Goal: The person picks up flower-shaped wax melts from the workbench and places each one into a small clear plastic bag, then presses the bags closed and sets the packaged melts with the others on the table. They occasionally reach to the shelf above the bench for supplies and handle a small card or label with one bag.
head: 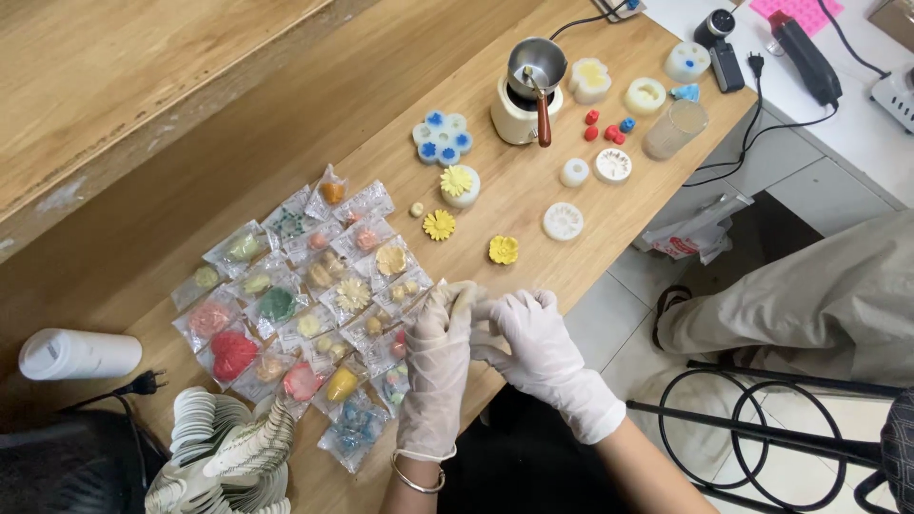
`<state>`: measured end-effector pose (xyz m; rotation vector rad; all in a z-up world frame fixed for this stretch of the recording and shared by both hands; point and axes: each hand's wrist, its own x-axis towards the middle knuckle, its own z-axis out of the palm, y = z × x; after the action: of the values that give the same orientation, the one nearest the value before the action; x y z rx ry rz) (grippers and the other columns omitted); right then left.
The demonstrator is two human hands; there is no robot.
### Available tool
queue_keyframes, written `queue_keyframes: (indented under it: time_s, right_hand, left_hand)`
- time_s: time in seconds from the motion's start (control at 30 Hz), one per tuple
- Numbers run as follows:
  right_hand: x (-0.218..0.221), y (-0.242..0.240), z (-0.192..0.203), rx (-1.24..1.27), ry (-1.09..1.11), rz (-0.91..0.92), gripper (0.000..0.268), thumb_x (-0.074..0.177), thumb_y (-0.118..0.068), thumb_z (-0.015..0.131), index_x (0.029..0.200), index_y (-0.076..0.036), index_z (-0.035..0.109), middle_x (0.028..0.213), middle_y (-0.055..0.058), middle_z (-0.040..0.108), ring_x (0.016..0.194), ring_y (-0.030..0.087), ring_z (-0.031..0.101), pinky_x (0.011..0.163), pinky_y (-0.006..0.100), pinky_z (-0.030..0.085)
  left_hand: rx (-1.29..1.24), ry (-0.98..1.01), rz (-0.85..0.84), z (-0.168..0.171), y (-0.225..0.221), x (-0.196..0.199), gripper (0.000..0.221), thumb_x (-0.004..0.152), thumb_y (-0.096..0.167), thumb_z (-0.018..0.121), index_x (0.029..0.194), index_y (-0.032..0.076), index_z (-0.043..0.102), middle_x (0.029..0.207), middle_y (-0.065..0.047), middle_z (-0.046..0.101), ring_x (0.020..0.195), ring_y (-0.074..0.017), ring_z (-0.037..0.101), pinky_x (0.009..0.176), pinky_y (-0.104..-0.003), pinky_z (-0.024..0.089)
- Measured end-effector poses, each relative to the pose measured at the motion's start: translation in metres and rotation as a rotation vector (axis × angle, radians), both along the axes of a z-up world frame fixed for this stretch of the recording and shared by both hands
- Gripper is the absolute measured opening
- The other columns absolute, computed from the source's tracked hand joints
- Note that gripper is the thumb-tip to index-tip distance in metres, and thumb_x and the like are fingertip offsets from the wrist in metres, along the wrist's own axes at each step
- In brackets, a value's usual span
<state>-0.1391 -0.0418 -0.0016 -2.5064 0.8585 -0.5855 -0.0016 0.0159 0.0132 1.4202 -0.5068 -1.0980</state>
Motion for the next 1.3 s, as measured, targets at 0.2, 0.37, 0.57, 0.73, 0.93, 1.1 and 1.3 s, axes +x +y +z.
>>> queue_keyframes:
  time_s: [0.2, 0.37, 0.57, 0.73, 0.93, 1.1, 1.3]
  right_hand:
    - [0.005, -0.016, -0.019, -0.014, 0.149, 0.132, 0.03, 0.072, -0.025, 0.08, 0.091, -0.019, 0.058, 0.095, 0.003, 0.062, 0.101, 0.025, 0.06, 0.092, 0.046, 0.04]
    - [0.0, -0.041, -0.024, 0.253, 0.392, 0.283, 0.032, 0.083, -0.031, 0.076, 0.112, -0.02, 0.066, 0.107, 0.0, 0.067, 0.11, 0.024, 0.062, 0.097, 0.045, 0.043]
    - [-0.017, -0.094, -0.013, 0.098, 0.045, 0.566, 0.043, 0.077, -0.021, 0.076, 0.119, -0.013, 0.071, 0.136, 0.009, 0.062, 0.139, 0.032, 0.046, 0.106, 0.052, 0.035]
    - [-0.038, -0.128, 0.004, 0.185, 0.129, 0.747, 0.018, 0.077, -0.02, 0.077, 0.094, -0.017, 0.078, 0.137, 0.005, 0.064, 0.138, 0.029, 0.047, 0.112, 0.054, 0.03]
    - [-0.044, -0.165, 0.025, 0.413, -0.014, 1.01, 0.02, 0.084, -0.024, 0.08, 0.102, -0.015, 0.079, 0.127, 0.004, 0.071, 0.132, 0.028, 0.057, 0.122, 0.056, 0.025]
    - [-0.03, -0.206, 0.009, 0.672, 0.088, 1.058, 0.028, 0.087, -0.028, 0.081, 0.107, -0.009, 0.075, 0.111, 0.005, 0.075, 0.127, 0.026, 0.061, 0.112, 0.043, 0.045]
    - [0.009, -0.246, -0.07, 0.979, 0.02, 0.216, 0.049, 0.083, -0.031, 0.079, 0.123, -0.004, 0.068, 0.118, 0.012, 0.073, 0.106, 0.022, 0.063, 0.091, 0.036, 0.049]
  left_hand:
    - [-0.212, -0.876, 0.072, -0.037, 0.011, -0.012, 0.015, 0.099, 0.008, 0.066, 0.113, 0.005, 0.064, 0.109, -0.011, 0.075, 0.094, -0.026, 0.074, 0.08, -0.034, 0.06]
    - [-0.367, -1.187, 0.092, -0.031, 0.006, -0.011, 0.025, 0.094, 0.001, 0.069, 0.118, 0.005, 0.06, 0.126, -0.014, 0.071, 0.114, -0.0324, 0.071, 0.094, -0.039, 0.059]
    - [-0.454, -1.089, -0.015, -0.051, -0.007, -0.026, 0.063, 0.089, 0.029, 0.079, 0.139, 0.011, 0.047, 0.145, -0.012, 0.06, 0.135, -0.0305, 0.061, 0.112, -0.04, 0.055]
    - [-0.222, -0.914, -0.237, -0.01, -0.015, -0.019, 0.143, 0.046, 0.061, 0.091, 0.159, 0.011, 0.018, 0.164, -0.02, 0.033, 0.153, -0.0363, 0.03, 0.122, -0.052, 0.03]
    - [0.075, -0.931, -0.469, 0.0, -0.052, -0.034, 0.151, 0.04, 0.052, 0.099, 0.16, 0.019, 0.014, 0.158, -0.009, 0.037, 0.149, -0.0307, 0.027, 0.123, -0.054, 0.017]
    - [0.129, -1.022, -0.436, -0.013, -0.055, -0.049, 0.079, 0.071, 0.035, 0.086, 0.139, 0.02, 0.048, 0.134, -0.001, 0.058, 0.133, -0.0199, 0.053, 0.121, -0.048, 0.038]
    - [0.115, -0.56, 0.199, -0.074, 0.009, -0.069, 0.1, 0.061, 0.008, 0.087, 0.147, 0.005, 0.037, 0.14, -0.014, 0.054, 0.133, -0.0273, 0.053, 0.111, -0.039, 0.043]
